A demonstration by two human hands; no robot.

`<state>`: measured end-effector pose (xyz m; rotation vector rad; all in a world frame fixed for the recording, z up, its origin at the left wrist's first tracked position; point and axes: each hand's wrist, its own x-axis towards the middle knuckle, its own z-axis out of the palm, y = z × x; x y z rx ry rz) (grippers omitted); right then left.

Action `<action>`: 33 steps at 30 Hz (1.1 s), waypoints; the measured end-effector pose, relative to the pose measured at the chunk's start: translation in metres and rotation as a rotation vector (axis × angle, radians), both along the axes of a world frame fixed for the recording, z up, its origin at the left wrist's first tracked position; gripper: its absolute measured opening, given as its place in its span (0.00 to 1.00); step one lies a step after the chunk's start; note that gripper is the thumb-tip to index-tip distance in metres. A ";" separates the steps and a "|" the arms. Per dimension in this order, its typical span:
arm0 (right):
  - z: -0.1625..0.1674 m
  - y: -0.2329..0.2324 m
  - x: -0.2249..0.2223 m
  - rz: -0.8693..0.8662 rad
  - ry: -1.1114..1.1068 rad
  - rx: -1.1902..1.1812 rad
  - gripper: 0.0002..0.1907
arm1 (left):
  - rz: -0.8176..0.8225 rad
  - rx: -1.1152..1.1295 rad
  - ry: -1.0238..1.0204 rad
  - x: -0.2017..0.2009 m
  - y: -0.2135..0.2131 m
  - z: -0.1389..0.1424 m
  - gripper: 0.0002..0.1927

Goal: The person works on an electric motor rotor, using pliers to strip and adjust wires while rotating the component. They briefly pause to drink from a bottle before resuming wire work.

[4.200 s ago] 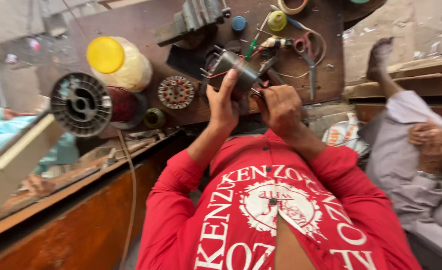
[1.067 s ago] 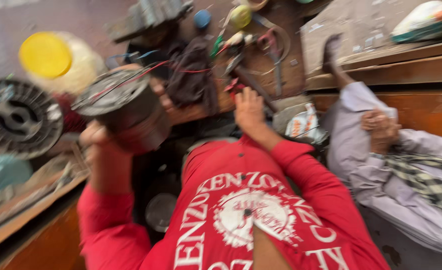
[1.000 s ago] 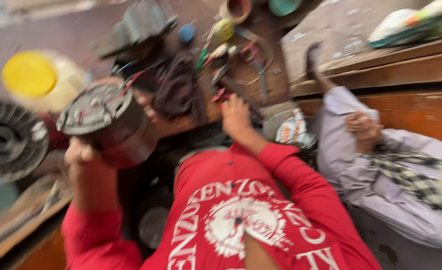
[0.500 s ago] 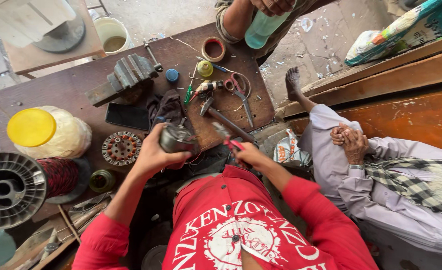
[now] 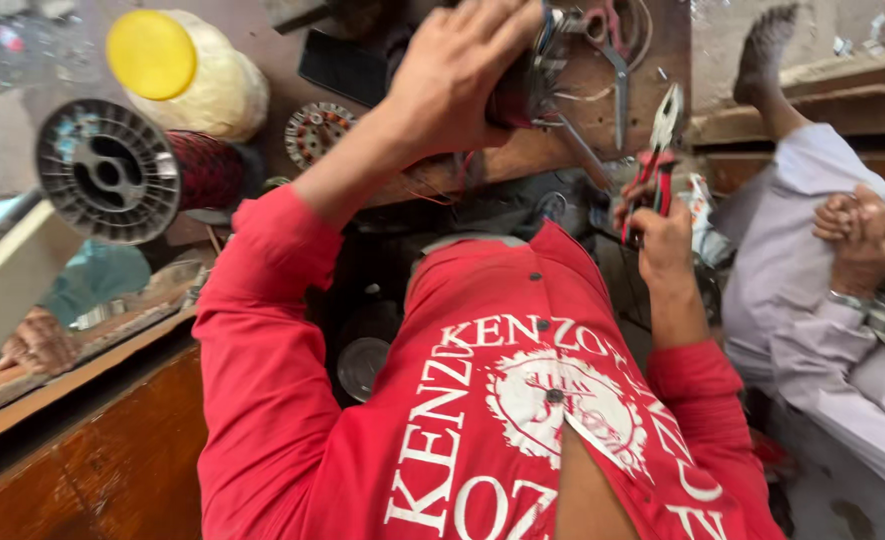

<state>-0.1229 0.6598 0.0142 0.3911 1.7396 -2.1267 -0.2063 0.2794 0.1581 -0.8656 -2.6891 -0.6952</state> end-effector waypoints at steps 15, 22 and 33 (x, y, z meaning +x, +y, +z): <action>-0.044 -0.050 0.016 0.650 0.676 1.013 0.29 | 0.069 -0.477 -0.117 0.030 -0.017 -0.173 0.56; -0.060 -0.058 0.012 0.702 0.794 1.149 0.32 | 0.356 0.406 -0.318 0.054 0.013 -0.182 0.50; -0.087 -0.071 0.004 0.616 0.917 1.277 0.28 | 0.637 0.564 -0.232 0.032 0.039 -0.193 0.42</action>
